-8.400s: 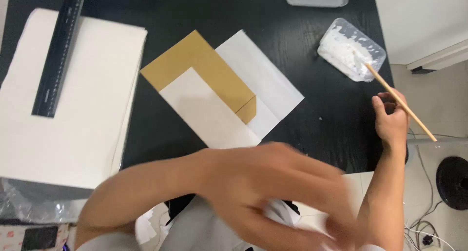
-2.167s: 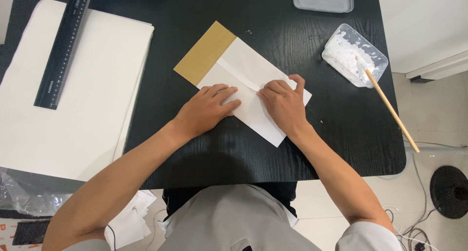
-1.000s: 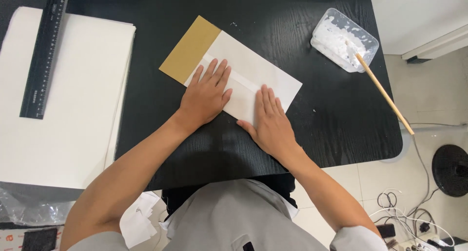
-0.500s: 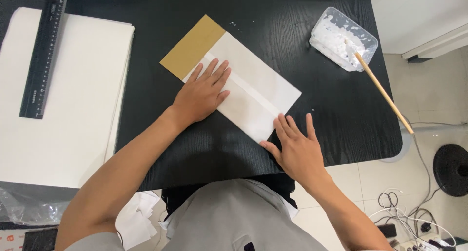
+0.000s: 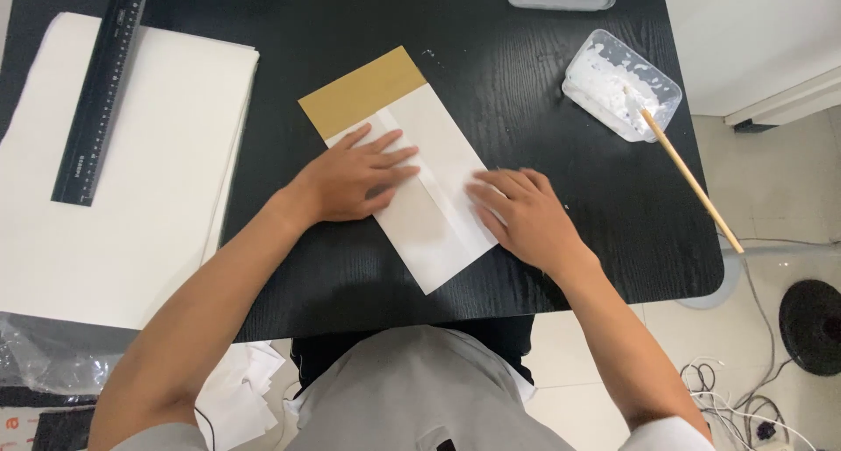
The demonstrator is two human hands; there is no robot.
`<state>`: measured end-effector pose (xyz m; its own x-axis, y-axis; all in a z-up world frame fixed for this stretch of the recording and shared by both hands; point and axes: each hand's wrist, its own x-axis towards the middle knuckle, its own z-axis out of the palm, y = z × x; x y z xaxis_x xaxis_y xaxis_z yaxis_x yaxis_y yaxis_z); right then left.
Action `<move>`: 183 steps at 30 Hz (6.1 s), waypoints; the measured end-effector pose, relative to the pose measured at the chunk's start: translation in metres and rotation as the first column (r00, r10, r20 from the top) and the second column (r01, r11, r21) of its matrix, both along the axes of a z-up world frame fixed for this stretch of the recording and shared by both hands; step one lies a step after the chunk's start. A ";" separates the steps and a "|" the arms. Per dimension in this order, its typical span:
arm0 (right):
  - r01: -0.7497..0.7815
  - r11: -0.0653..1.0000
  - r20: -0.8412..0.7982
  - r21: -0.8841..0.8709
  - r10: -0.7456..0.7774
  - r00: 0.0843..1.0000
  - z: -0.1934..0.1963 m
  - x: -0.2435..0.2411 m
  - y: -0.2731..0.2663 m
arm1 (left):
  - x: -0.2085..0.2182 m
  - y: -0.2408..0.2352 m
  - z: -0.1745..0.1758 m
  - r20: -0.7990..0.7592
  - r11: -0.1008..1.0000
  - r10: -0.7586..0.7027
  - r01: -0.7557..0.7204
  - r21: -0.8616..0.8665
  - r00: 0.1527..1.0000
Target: The person folds a white sheet of paper over a brown backing card, creases the edges, and applies white adhesive with a brush to secure the folds. The person then presses the glued sections to adhere them and lifts the assembled piece to inspect the result.
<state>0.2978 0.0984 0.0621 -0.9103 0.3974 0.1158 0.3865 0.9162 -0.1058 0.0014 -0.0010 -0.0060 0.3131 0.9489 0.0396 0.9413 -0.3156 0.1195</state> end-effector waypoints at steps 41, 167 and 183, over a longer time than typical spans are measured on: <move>-0.015 0.983 -0.091 -0.181 -0.002 0.996 -0.034 -0.081 0.046 | 0.031 -0.013 0.000 0.024 0.977 0.086 -0.089 0.194 0.996; -0.004 0.999 -0.154 0.042 0.011 0.988 -0.039 0.059 -0.064 | 0.003 -0.037 0.017 0.353 0.942 0.288 -0.330 0.064 0.890; 0.187 0.981 0.233 -0.047 -0.171 0.957 -0.025 0.026 -0.066 | 0.005 -0.044 0.009 0.369 0.937 0.290 -0.340 0.078 0.883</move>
